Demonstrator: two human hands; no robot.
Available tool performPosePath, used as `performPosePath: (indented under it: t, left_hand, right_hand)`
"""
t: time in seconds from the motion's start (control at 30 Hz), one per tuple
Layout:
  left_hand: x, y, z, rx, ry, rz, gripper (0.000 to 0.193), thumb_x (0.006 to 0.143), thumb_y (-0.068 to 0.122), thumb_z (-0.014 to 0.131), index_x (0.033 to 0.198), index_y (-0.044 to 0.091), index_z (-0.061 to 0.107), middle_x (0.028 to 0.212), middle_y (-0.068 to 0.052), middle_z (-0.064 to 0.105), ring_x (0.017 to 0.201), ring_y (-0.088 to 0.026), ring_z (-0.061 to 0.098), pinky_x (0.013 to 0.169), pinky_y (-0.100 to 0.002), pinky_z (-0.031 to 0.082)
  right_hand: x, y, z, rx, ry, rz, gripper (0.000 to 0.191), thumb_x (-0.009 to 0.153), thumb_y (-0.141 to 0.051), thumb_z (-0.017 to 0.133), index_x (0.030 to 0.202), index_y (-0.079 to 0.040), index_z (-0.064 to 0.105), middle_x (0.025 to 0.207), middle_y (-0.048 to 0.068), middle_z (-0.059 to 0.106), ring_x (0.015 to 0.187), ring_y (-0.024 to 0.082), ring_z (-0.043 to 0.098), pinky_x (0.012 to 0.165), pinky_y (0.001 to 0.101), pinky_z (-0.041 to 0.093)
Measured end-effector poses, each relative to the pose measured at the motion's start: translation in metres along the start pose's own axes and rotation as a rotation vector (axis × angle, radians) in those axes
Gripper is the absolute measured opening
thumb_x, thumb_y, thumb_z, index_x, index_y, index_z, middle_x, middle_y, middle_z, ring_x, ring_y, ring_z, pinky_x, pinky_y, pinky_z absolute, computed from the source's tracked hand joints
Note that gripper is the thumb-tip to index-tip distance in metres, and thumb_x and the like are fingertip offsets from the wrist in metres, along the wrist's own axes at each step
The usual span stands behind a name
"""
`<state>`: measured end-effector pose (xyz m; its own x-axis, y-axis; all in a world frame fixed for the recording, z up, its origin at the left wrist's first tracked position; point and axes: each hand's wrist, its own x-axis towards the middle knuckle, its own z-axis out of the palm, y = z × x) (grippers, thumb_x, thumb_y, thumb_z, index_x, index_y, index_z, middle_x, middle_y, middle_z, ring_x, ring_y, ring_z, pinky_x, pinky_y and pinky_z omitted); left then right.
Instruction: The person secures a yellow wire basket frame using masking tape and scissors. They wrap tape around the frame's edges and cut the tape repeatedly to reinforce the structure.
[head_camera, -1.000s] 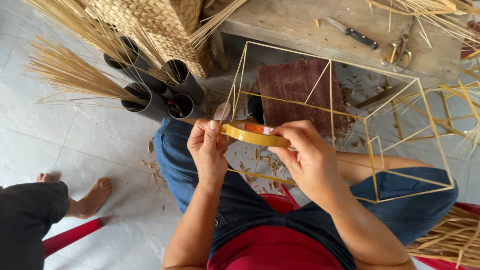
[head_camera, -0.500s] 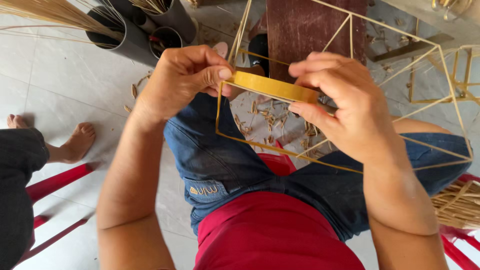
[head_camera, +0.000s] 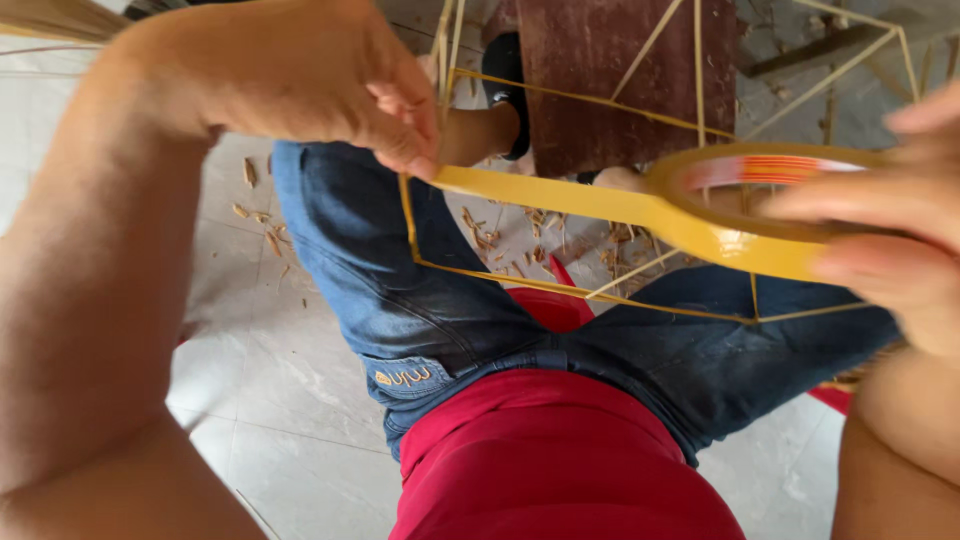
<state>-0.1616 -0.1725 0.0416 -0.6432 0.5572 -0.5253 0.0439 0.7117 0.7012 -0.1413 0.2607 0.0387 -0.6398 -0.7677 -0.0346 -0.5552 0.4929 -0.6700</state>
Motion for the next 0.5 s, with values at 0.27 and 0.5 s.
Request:
performPosePath:
  t: [0.27,0.5]
  left_hand:
    - [0.01,-0.011,0.018,0.248,-0.031,-0.431,0.023,0.084,0.032,0.081,0.103,0.02,0.085,0.092,0.001,0.079,0.089,-0.015,0.071,0.08,-0.031,0.054]
    - [0.02,-0.101,0.066,0.184,0.025,-0.386,0.022,0.086,0.028,0.081,0.106,0.019,0.083,0.096,0.0,0.077,0.092,-0.016,0.07,0.084,-0.032,0.052]
  right_hand:
    - [-0.152,0.081,0.002,0.266,0.191,0.478,0.037,0.092,-0.025,0.074,0.117,0.0,0.068,0.106,0.013,0.07,0.09,0.023,0.068,0.091,0.038,0.05]
    - [-0.214,0.065,-0.001,0.125,0.588,0.695,0.036,0.093,-0.019,0.08,0.118,0.002,0.064,0.114,0.018,0.067,0.092,0.024,0.068,0.085,0.0345,0.052]
